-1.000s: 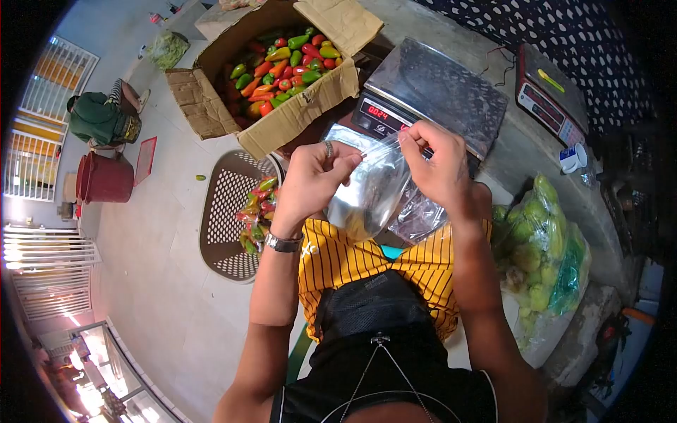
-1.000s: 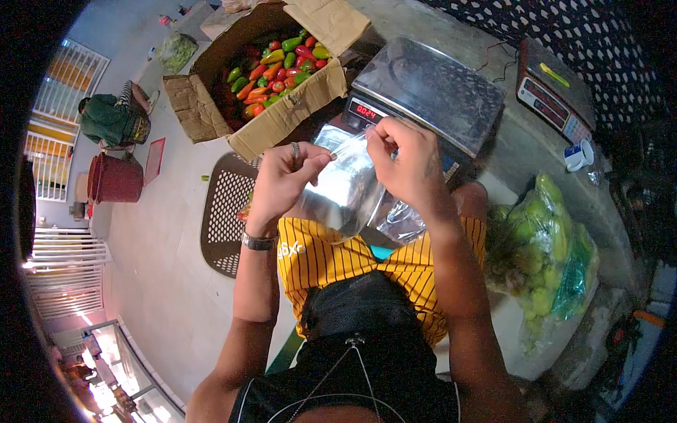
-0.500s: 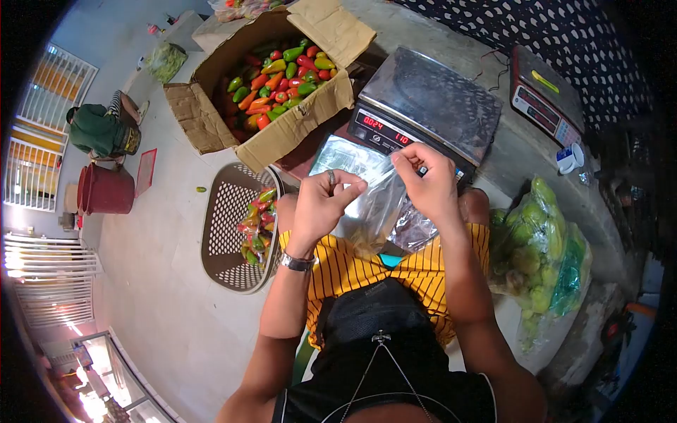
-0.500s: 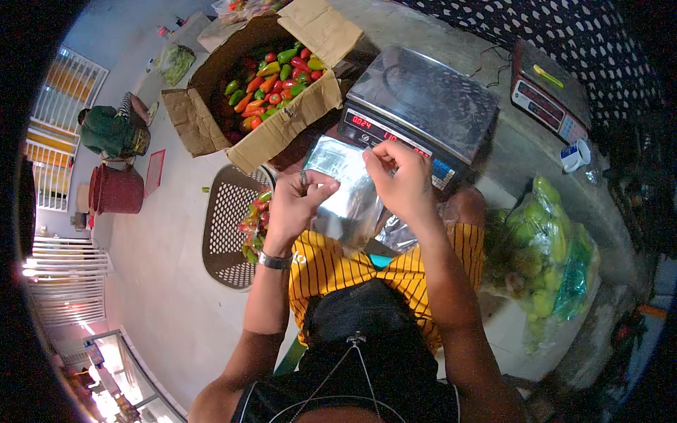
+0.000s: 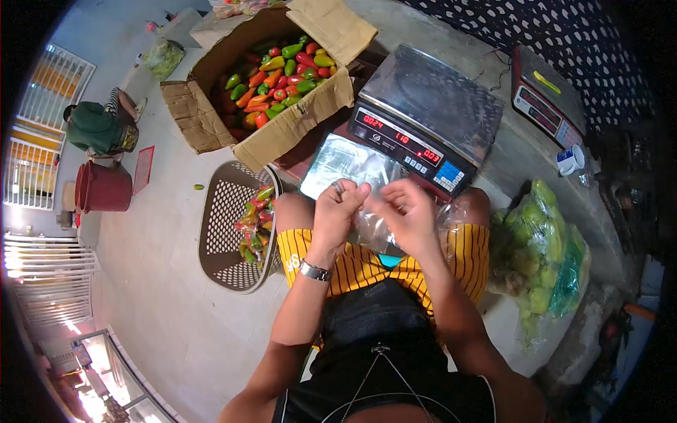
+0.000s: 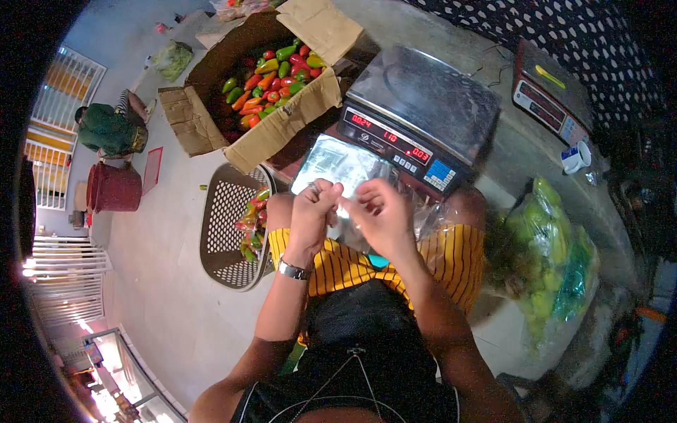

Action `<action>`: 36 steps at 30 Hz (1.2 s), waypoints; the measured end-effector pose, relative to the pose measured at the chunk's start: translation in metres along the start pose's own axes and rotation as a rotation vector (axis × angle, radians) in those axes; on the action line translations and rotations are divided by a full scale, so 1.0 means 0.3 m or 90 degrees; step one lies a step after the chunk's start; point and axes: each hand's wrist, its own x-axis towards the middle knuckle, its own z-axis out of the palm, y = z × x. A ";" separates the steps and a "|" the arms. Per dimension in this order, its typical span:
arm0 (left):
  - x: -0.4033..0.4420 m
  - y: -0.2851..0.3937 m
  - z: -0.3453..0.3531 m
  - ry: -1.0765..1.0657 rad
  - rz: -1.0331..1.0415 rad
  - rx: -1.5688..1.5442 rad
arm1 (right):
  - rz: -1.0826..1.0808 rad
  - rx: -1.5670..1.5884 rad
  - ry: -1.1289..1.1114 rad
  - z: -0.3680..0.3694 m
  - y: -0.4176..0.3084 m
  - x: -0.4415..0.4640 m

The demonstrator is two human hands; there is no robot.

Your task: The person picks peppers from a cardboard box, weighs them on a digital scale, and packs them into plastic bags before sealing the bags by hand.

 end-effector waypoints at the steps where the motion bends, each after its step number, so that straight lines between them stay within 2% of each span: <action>1: -0.019 0.007 0.022 -0.037 -0.065 -0.078 | 0.030 0.005 -0.038 0.011 0.013 -0.019; 2: -0.030 0.010 0.033 -0.074 -0.129 -0.154 | 0.045 0.038 -0.041 0.003 0.019 -0.025; 3: -0.030 -0.003 0.016 -0.116 -0.130 -0.182 | 0.060 0.072 -0.046 -0.007 0.018 -0.026; 6: -0.024 -0.042 -0.022 -0.151 -0.074 -0.085 | 0.061 0.087 -0.040 -0.043 0.045 -0.024; 10: -0.025 -0.033 -0.063 -0.074 -0.020 -0.021 | 0.066 0.079 -0.003 -0.093 0.079 -0.026; 12: -0.029 -0.012 -0.081 -0.077 0.006 0.000 | 0.061 0.044 0.036 -0.108 0.083 -0.024; 13: -0.033 -0.010 -0.083 -0.089 0.025 0.043 | 0.006 0.052 0.019 -0.097 0.077 -0.020; 16: -0.044 -0.026 -0.064 -0.120 0.032 0.076 | 0.070 0.086 -0.162 -0.048 -0.001 -0.029; 17: -0.039 -0.036 -0.069 -0.133 0.043 0.087 | 0.135 0.143 -0.163 -0.045 0.032 -0.025; 19: -0.034 -0.040 -0.088 -0.139 0.068 0.136 | 0.135 0.167 -0.130 -0.064 0.061 -0.014; 20: -0.037 -0.033 -0.108 -0.149 0.054 0.087 | 0.135 0.177 -0.117 -0.084 0.077 -0.007; 22: -0.044 -0.019 -0.156 -0.167 0.029 -0.013 | 0.142 0.026 -0.060 -0.149 0.123 0.007; 24: -0.049 -0.020 -0.167 -0.131 0.036 0.062 | 0.089 0.068 -0.054 -0.174 0.147 0.008; 27: -0.070 -0.008 -0.109 -0.128 0.001 0.135 | 0.114 0.092 -0.062 -0.100 0.060 -0.011; 30: -0.062 -0.039 -0.073 -0.176 0.027 0.099 | 0.184 0.077 -0.125 -0.095 0.122 0.002; 31: -0.074 -0.025 -0.049 -0.157 -0.001 -0.010 | 0.249 0.141 -0.102 -0.099 0.175 0.006; 34: -0.100 0.002 -0.026 -0.178 -0.072 -0.232 | 0.202 -0.134 -0.071 -0.114 0.255 0.009; 35: -0.104 -0.010 -0.012 -0.147 -0.105 -0.197 | 0.231 -0.013 -0.027 -0.108 0.270 0.002; 36: -0.110 -0.028 -0.002 -0.112 -0.080 -0.043 | 0.260 0.109 0.016 -0.078 0.231 -0.008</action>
